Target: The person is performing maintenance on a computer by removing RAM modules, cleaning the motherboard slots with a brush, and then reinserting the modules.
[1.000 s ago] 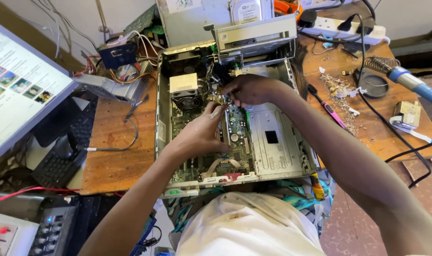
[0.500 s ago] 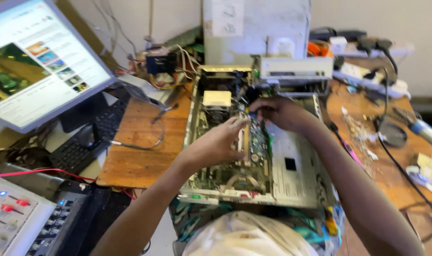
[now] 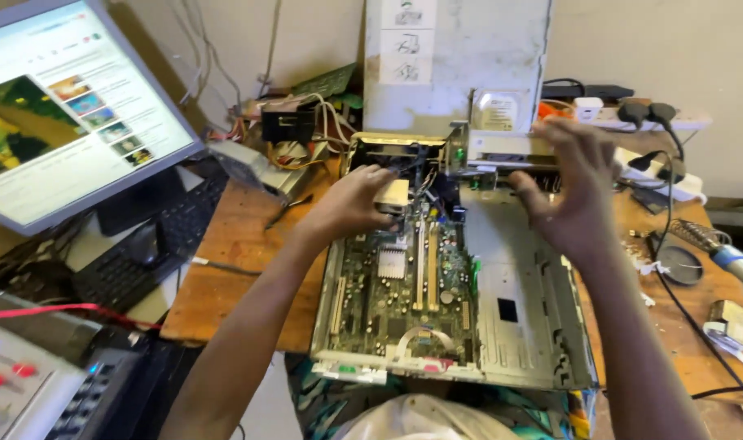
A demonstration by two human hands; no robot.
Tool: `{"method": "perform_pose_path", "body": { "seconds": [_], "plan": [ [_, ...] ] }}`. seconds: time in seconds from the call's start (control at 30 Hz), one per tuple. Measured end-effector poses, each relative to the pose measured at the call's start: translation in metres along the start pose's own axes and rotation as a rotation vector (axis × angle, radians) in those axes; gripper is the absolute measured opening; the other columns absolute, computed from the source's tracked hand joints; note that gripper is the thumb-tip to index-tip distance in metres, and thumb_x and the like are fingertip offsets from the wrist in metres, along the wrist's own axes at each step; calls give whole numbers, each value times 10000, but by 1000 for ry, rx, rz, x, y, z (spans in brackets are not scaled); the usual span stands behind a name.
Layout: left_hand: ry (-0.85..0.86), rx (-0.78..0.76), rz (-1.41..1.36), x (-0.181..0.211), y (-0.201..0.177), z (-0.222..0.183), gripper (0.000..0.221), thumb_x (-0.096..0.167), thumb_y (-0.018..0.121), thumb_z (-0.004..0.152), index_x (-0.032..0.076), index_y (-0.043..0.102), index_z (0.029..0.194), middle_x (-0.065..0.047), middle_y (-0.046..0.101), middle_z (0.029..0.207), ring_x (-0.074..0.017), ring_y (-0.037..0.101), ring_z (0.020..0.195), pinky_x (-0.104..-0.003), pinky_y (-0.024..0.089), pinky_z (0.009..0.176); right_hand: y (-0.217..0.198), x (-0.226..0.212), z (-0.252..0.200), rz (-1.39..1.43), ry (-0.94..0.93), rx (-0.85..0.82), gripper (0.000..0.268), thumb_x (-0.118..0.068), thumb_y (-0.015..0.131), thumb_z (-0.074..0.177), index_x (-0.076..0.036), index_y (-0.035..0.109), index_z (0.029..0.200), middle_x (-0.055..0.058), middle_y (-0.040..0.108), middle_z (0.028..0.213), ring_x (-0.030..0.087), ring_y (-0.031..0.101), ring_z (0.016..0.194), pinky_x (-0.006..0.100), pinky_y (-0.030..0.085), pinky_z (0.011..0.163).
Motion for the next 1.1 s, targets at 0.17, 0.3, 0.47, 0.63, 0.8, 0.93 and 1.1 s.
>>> {"method": "perform_pose_path", "body": {
  "seconds": [0.17,0.3,0.47,0.63,0.8,0.93,1.1],
  "plan": [
    [-15,5,-7,-9,10,-2,996,296,1000,685,48,566,1546,-129,646,1524,-300,627,1326,-437,494,1179,5,-12,-6,36,-2,73,514,-95,845,947,-26,679,1428,161,598,1512,350,447,1409,492,330,1166],
    [59,91,5,-11,9,-3,918,247,982,673,-2,631,1484,-122,732,1358,-298,704,1111,-413,582,989,-3,-11,-9,136,-10,142,375,-53,801,1007,51,704,1354,219,646,1441,380,497,1403,540,409,1232],
    [30,55,29,-7,4,-4,889,246,950,718,79,610,1522,-66,713,1331,-264,692,1087,-415,575,958,-19,-13,-42,231,162,84,373,-36,766,1032,57,684,1383,213,662,1408,345,542,1270,473,436,1120],
    [-53,-67,-87,-2,-3,-1,939,234,941,751,219,541,1601,-15,638,1497,-194,666,1080,-387,552,1022,-12,5,-90,394,547,-56,428,-129,767,995,20,684,1387,121,586,1212,202,514,930,314,436,777],
    [65,-70,-226,11,-10,-1,645,346,822,847,193,644,1448,-7,664,1448,-234,604,1344,-463,486,1143,-4,10,-101,412,549,-206,433,-148,728,940,-7,682,1347,150,681,1287,300,613,1232,447,463,1091],
    [-7,-54,-199,15,-2,7,483,324,662,959,132,659,1402,-70,701,1415,-247,647,1284,-441,524,1079,-3,9,-96,372,474,-296,418,-88,741,896,-75,723,1313,109,695,1343,292,572,1286,446,480,1071],
    [-39,30,-46,20,17,18,405,396,602,935,172,688,1260,-111,706,1222,-305,664,1062,-453,531,903,-4,11,-99,445,536,-320,391,-108,722,931,-79,718,1320,83,703,1333,276,532,1276,438,457,1045]
  ]
}}
Point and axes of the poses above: each hand's wrist, its own z-axis towards the middle knuckle, its own y-axis out of the palm, x = y × z, the point moved 2 cm from there along z, towards the middle knuckle
